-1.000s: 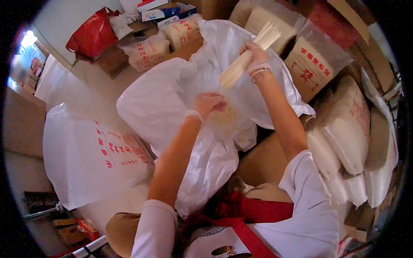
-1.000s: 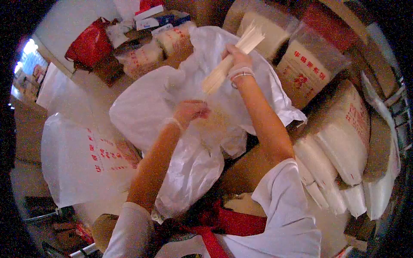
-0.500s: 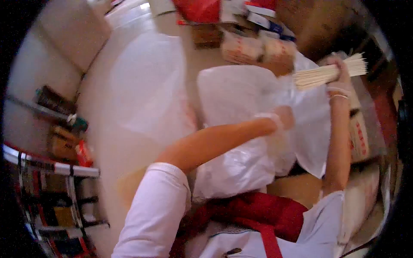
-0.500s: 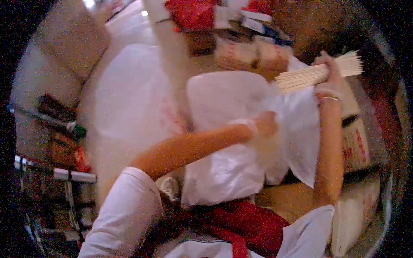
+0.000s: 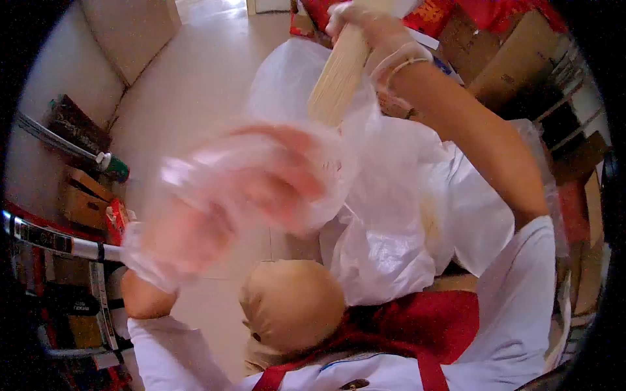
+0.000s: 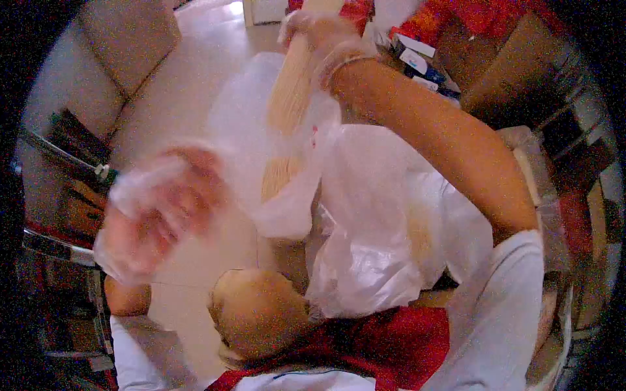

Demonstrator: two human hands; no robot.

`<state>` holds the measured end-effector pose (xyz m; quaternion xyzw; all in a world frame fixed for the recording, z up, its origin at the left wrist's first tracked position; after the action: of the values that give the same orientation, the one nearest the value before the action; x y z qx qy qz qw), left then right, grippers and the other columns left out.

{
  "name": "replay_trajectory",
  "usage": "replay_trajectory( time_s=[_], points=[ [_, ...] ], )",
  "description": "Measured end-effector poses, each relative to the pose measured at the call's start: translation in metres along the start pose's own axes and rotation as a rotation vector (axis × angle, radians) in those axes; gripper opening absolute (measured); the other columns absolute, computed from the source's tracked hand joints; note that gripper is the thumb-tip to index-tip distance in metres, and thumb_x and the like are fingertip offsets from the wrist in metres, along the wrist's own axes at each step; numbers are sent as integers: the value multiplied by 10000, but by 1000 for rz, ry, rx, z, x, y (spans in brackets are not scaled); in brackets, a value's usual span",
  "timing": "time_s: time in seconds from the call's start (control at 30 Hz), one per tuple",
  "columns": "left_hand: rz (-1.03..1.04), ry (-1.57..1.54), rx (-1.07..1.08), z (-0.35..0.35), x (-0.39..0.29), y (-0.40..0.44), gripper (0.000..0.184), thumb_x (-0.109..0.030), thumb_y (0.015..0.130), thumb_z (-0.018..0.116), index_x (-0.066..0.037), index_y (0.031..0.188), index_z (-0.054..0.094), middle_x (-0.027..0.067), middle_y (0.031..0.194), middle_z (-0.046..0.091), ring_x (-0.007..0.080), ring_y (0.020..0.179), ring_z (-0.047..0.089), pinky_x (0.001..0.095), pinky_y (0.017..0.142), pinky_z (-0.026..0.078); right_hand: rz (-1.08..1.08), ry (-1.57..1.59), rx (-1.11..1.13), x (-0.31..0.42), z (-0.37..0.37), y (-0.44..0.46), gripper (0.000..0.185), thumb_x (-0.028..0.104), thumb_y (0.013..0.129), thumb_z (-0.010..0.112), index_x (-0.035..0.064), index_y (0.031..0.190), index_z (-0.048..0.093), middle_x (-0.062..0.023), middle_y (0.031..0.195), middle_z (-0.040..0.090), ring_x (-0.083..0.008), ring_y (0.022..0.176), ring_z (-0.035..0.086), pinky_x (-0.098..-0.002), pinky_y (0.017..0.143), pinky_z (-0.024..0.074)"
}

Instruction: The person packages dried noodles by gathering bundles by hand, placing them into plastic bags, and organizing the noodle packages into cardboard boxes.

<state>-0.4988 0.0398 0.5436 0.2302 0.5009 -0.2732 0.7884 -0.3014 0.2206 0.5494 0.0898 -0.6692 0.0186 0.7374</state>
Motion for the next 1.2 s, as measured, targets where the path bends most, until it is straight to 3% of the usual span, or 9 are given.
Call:
replay_trajectory(
  time_s=[0.07, 0.2, 0.33, 0.43, 0.63, 0.73, 0.9, 1.07, 1.2],
  points=[
    [213, -41, -444, -62, -14, -15, 285, -161, 821, 491, 16, 1042, 520, 114, 1027, 568, 169, 906, 552, 231, 699, 478, 118, -117, -123, -32, 31, -16, 165, 51, 593, 596, 92, 749, 559, -62, 723, 539, -194, 667, 529, -296, 591, 446],
    [242, -204, -576, -141, 21, -6, 236, -155, 822, 488, -10, 998, 549, 75, 931, 604, 97, 759, 570, 204, 635, 437, 341, -249, -119, -96, 39, -30, 88, 114, 581, 590, 93, 628, 519, -68, 638, 508, -199, 567, 491, -329, 502, 398],
    [164, -237, -629, -206, 109, 12, 237, -163, 790, 508, -67, 997, 570, 26, 945, 602, 130, 853, 556, 254, 744, 432, 732, -435, -269, -126, 52, -50, 191, 269, 715, 583, 88, 772, 568, -54, 719, 562, -174, 643, 529, -298, 639, 430],
    [19, -263, -673, -208, 161, 15, 229, -207, 762, 528, -131, 972, 583, -19, 898, 595, 100, 795, 537, 234, 650, 380, 761, -847, 30, -162, 39, -42, 48, 117, 602, 589, 90, 630, 560, -82, 700, 550, -220, 615, 537, -354, 503, 428],
    [-112, -338, -711, -206, 188, 28, 258, -239, 759, 536, -162, 1005, 544, -60, 935, 530, 88, 844, 457, 232, 708, 322, 1058, -624, -368, -205, 46, -59, 180, 195, 720, 558, 112, 879, 542, -65, 794, 560, -207, 717, 548, -347, 549, 444],
    [-92, -310, -730, -200, 195, 37, 267, -262, 760, 546, -149, 1002, 545, -45, 936, 530, 99, 830, 451, 244, 738, 324, 1181, -395, -139, -195, 45, -62, 368, 256, 743, 573, 113, 1070, 484, -93, 977, 554, -229, 900, 524, -405, 710, 443],
    [-125, -396, -705, -209, 209, 35, 254, -242, 801, 483, -131, 1024, 536, -35, 938, 528, 88, 864, 455, 258, 767, 315, 948, -356, 180, -98, 55, -46, 430, 365, 798, 541, 104, 1136, 496, -108, 1236, 422, -203, 1143, 384, -350, 923, 335],
    [-62, -49, -686, -212, 176, 18, 318, -238, 838, 465, -50, 1090, 510, 28, 1050, 544, 144, 991, 484, 278, 830, 361, 520, -43, 175, -21, 23, -53, 328, 292, 813, 516, 33, 1012, 549, -96, 945, 600, -202, 851, 578, -319, 770, 462],
    [115, 181, -863, -232, 127, -16, 310, -239, 847, 473, -15, 1053, 531, 60, 1028, 555, 154, 972, 502, 303, 893, 374, 294, 46, 254, 5, -58, -87, 301, 229, 863, 431, -11, 988, 562, -128, 943, 606, -232, 889, 585, -346, 811, 463]
  ],
)
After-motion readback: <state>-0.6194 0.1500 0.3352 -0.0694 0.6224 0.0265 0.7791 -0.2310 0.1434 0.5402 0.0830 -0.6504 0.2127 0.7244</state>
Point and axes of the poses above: each hand's wrist, its own y-axis towards the middle knuckle, its own z-axis out of the palm, x = y × z, the point moved 5 cm from there along y, towards the middle knuckle
